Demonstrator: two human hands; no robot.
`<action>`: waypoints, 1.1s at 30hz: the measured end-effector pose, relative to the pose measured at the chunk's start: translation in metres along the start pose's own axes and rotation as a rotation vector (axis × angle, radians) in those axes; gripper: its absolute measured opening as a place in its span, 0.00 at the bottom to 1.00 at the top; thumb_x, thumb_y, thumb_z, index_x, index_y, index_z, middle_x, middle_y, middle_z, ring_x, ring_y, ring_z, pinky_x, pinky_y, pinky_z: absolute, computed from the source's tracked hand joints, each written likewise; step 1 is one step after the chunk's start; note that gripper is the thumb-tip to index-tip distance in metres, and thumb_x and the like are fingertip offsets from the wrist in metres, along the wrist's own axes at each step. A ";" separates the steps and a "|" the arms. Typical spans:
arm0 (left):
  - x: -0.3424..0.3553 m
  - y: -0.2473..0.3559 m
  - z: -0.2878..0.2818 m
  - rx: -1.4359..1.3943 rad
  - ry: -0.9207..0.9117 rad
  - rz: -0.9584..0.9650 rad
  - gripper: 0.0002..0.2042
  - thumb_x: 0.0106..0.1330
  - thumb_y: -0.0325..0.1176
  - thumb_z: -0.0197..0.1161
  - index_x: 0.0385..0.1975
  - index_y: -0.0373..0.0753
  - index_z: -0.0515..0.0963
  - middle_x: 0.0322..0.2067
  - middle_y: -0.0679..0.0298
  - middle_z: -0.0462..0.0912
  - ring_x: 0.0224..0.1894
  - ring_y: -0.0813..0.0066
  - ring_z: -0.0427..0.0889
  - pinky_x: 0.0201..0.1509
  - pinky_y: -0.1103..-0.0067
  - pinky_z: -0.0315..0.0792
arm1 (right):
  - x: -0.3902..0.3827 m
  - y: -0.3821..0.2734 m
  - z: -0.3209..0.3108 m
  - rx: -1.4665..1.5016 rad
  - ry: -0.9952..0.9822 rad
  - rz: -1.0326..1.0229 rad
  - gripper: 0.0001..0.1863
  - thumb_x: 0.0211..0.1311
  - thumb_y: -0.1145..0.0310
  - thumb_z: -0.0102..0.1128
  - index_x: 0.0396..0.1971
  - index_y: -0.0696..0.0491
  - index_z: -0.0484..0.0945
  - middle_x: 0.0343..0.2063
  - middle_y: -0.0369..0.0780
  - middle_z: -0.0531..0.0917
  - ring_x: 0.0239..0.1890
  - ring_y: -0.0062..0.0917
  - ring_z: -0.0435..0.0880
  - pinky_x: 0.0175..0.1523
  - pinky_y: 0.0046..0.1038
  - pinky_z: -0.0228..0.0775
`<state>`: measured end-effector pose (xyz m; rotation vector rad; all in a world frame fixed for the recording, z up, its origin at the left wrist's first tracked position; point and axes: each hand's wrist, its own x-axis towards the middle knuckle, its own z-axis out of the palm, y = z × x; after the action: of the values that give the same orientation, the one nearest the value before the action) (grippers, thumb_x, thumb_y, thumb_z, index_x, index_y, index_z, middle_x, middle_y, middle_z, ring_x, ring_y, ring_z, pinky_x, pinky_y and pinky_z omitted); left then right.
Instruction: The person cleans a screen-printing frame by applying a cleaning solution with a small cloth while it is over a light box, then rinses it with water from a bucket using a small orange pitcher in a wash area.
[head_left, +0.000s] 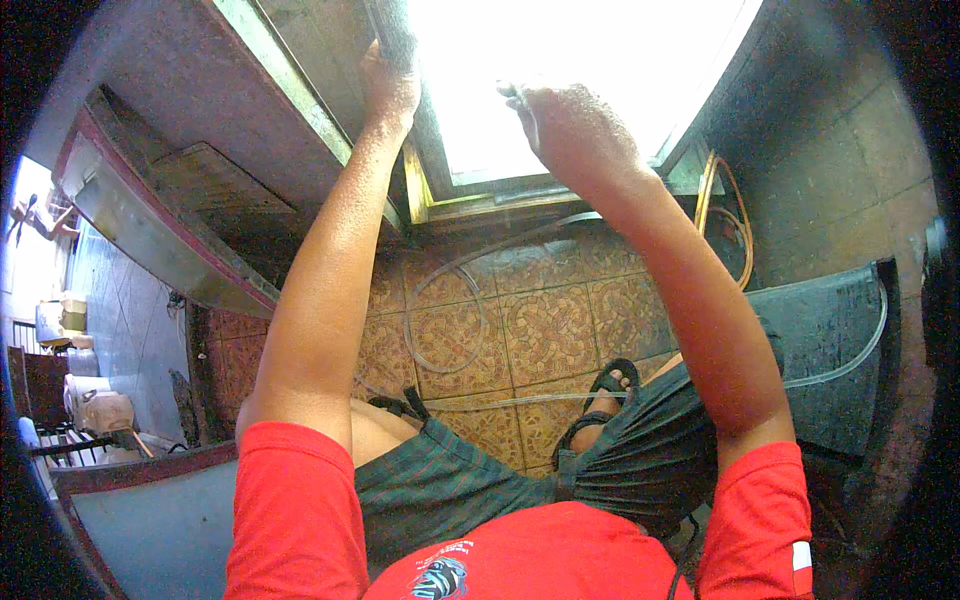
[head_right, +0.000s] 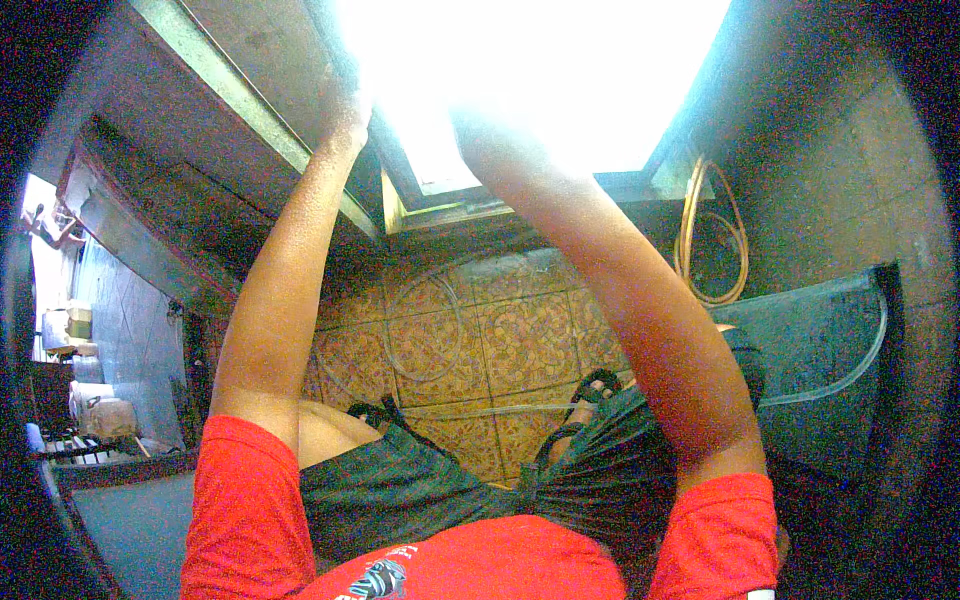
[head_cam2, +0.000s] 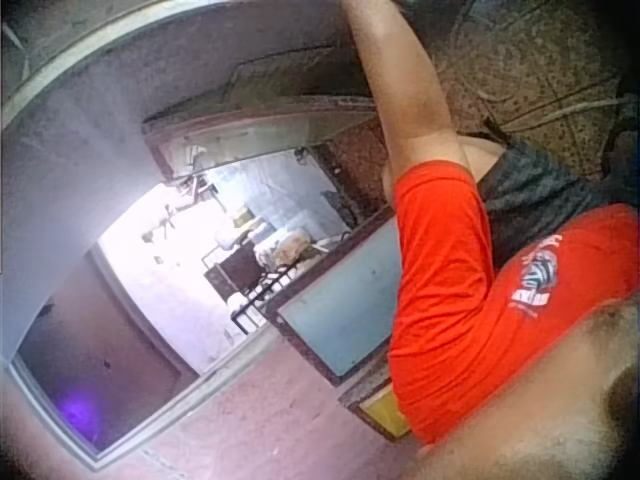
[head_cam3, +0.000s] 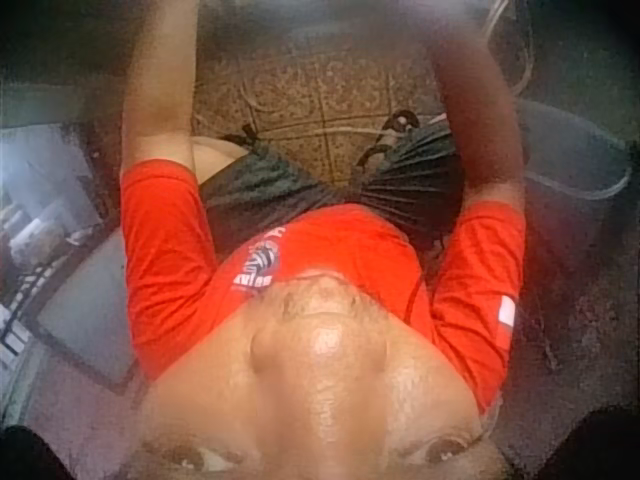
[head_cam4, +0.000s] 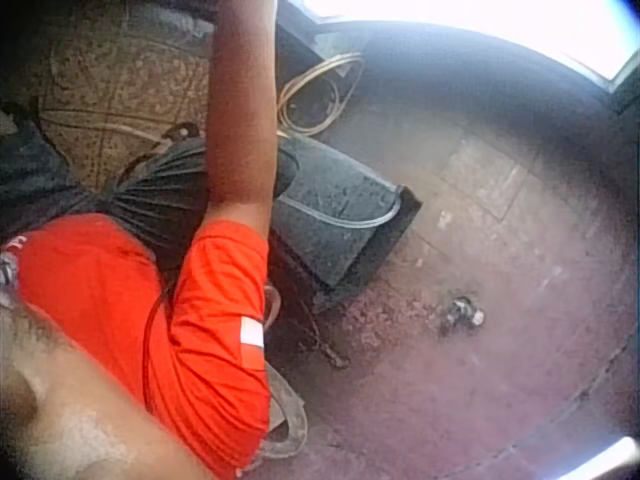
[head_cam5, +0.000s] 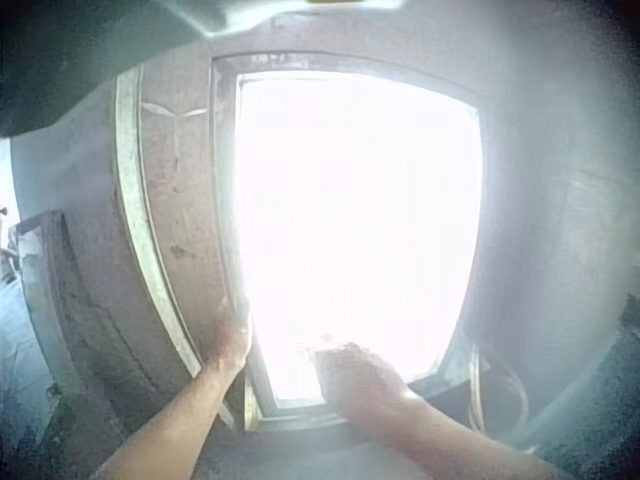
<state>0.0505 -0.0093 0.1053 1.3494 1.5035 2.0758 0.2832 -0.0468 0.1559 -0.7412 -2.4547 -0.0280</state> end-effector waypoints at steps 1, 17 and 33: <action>-0.001 0.001 0.001 -0.006 0.007 0.046 0.15 0.60 0.45 0.62 0.28 0.36 0.76 0.18 0.72 0.72 0.21 0.82 0.68 0.27 0.79 0.65 | -0.001 -0.001 -0.002 -0.024 -0.041 0.075 0.13 0.63 0.67 0.47 0.40 0.55 0.78 0.24 0.51 0.80 0.25 0.44 0.81 0.34 0.43 0.73; 0.001 -0.010 -0.002 0.021 0.008 0.015 0.19 0.60 0.51 0.61 0.27 0.38 0.74 0.17 0.72 0.71 0.21 0.83 0.70 0.25 0.79 0.65 | -0.004 0.004 -0.008 -0.018 -0.140 0.088 0.13 0.64 0.66 0.46 0.38 0.56 0.79 0.27 0.50 0.81 0.30 0.43 0.81 0.36 0.42 0.73; 0.000 -0.004 -0.001 0.080 0.051 0.023 0.20 0.60 0.50 0.61 0.31 0.35 0.75 0.20 0.70 0.73 0.24 0.80 0.70 0.29 0.77 0.66 | -0.012 0.010 -0.019 -0.047 -0.128 0.189 0.14 0.63 0.66 0.48 0.43 0.52 0.78 0.26 0.50 0.80 0.29 0.44 0.81 0.37 0.43 0.72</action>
<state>0.0492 -0.0083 0.1020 1.3574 1.6155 2.0997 0.3064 -0.0475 0.1642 -1.0220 -2.4995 0.0346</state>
